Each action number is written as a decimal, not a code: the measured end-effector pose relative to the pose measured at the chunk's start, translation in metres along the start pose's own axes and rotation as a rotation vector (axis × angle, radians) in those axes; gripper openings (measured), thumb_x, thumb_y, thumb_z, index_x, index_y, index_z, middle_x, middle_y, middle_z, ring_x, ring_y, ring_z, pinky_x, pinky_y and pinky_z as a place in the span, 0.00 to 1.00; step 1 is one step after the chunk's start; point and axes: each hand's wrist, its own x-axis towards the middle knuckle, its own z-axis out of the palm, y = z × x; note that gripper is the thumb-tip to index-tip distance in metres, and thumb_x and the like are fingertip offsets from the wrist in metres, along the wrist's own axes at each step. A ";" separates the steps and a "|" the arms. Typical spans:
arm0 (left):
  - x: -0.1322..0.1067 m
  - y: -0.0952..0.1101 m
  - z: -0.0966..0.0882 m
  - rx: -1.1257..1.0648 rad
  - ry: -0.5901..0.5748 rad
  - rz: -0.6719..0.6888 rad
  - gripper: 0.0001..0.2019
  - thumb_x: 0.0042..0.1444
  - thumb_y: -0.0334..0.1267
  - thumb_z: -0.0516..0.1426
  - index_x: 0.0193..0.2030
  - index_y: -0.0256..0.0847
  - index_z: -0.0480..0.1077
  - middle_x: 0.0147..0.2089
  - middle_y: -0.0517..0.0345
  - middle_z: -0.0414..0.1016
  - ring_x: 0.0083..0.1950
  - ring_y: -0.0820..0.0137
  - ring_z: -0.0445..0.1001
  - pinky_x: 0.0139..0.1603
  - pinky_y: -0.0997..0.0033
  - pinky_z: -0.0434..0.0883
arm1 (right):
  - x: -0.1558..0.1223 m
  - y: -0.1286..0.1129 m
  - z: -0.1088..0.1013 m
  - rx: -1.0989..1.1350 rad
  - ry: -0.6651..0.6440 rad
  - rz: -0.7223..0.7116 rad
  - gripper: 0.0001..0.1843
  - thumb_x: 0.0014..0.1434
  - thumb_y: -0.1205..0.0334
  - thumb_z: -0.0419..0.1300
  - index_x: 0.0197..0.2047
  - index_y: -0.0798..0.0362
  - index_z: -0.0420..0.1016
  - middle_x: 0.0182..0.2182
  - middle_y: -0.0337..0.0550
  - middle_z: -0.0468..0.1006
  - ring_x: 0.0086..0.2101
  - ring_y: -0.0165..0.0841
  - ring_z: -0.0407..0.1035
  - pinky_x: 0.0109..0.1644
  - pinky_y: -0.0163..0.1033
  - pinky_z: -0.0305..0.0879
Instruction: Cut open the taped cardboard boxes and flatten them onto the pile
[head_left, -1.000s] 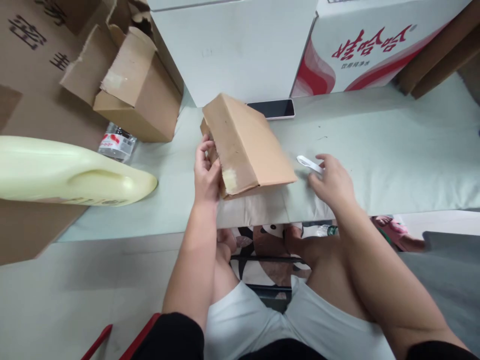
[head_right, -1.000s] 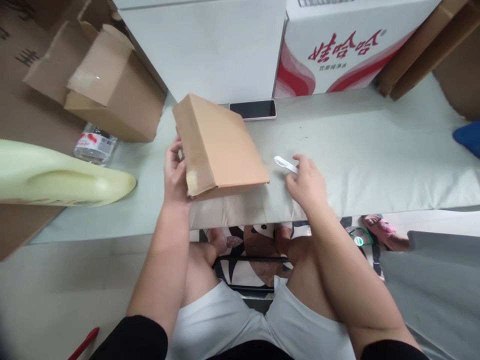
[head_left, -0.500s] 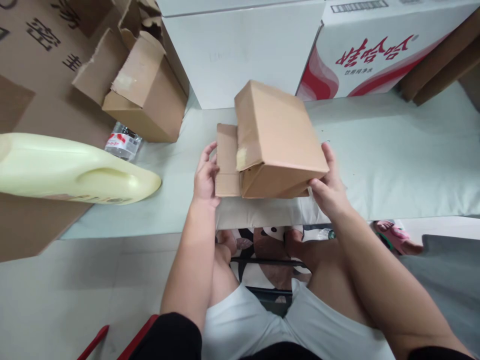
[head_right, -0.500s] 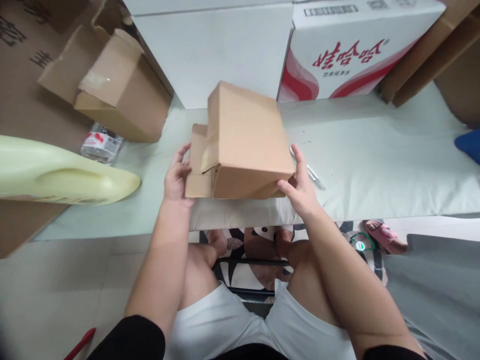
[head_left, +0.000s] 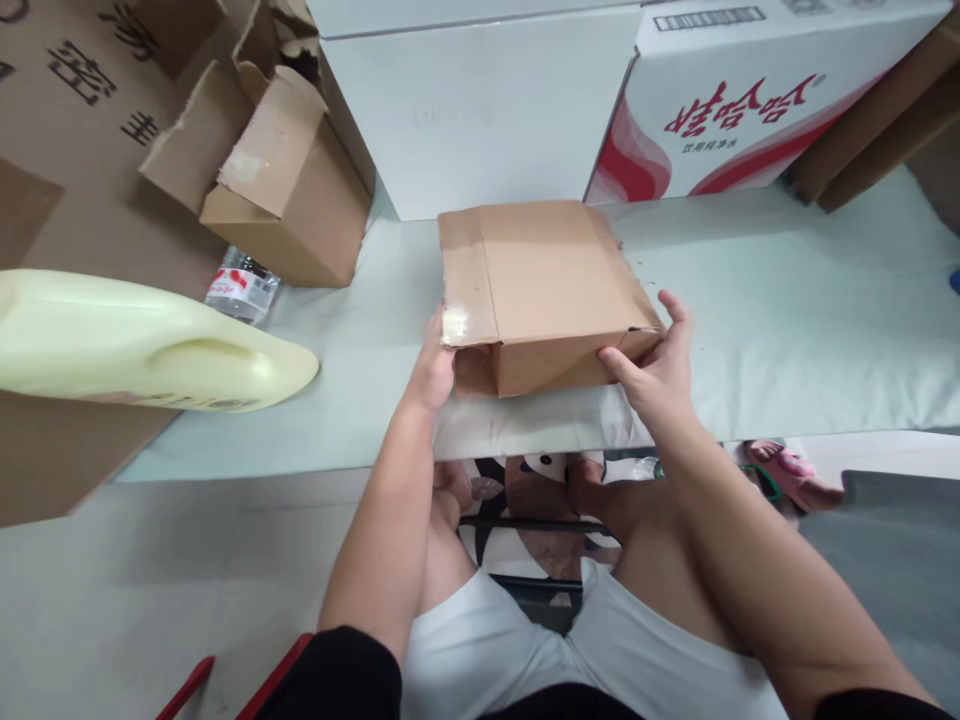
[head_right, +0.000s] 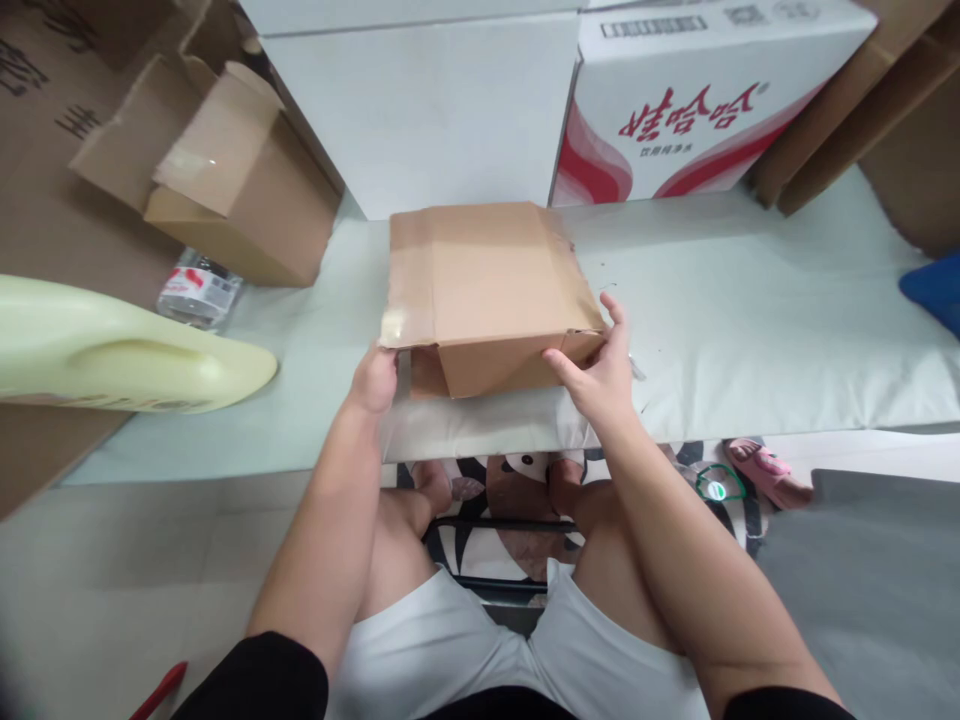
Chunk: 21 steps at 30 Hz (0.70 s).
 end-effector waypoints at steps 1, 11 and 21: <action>-0.001 0.003 0.000 -0.020 -0.031 -0.002 0.28 0.58 0.66 0.60 0.45 0.42 0.81 0.50 0.45 0.85 0.64 0.45 0.77 0.65 0.45 0.75 | 0.000 0.001 0.000 -0.043 0.028 0.006 0.56 0.52 0.41 0.74 0.75 0.41 0.48 0.52 0.51 0.77 0.51 0.49 0.77 0.56 0.59 0.77; -0.007 0.016 0.003 -0.256 0.047 -0.005 0.25 0.48 0.63 0.68 0.41 0.44 0.77 0.47 0.49 0.84 0.63 0.49 0.78 0.62 0.54 0.76 | 0.000 -0.004 -0.003 0.050 0.034 0.069 0.45 0.54 0.43 0.72 0.70 0.41 0.62 0.51 0.47 0.80 0.49 0.43 0.76 0.56 0.52 0.75; -0.018 0.043 -0.019 -0.150 -0.117 -0.178 0.13 0.43 0.47 0.69 0.25 0.41 0.74 0.21 0.59 0.73 0.25 0.65 0.75 0.28 0.67 0.74 | 0.005 -0.003 -0.011 0.409 0.012 0.262 0.26 0.56 0.44 0.71 0.56 0.41 0.78 0.54 0.41 0.82 0.49 0.40 0.79 0.54 0.49 0.78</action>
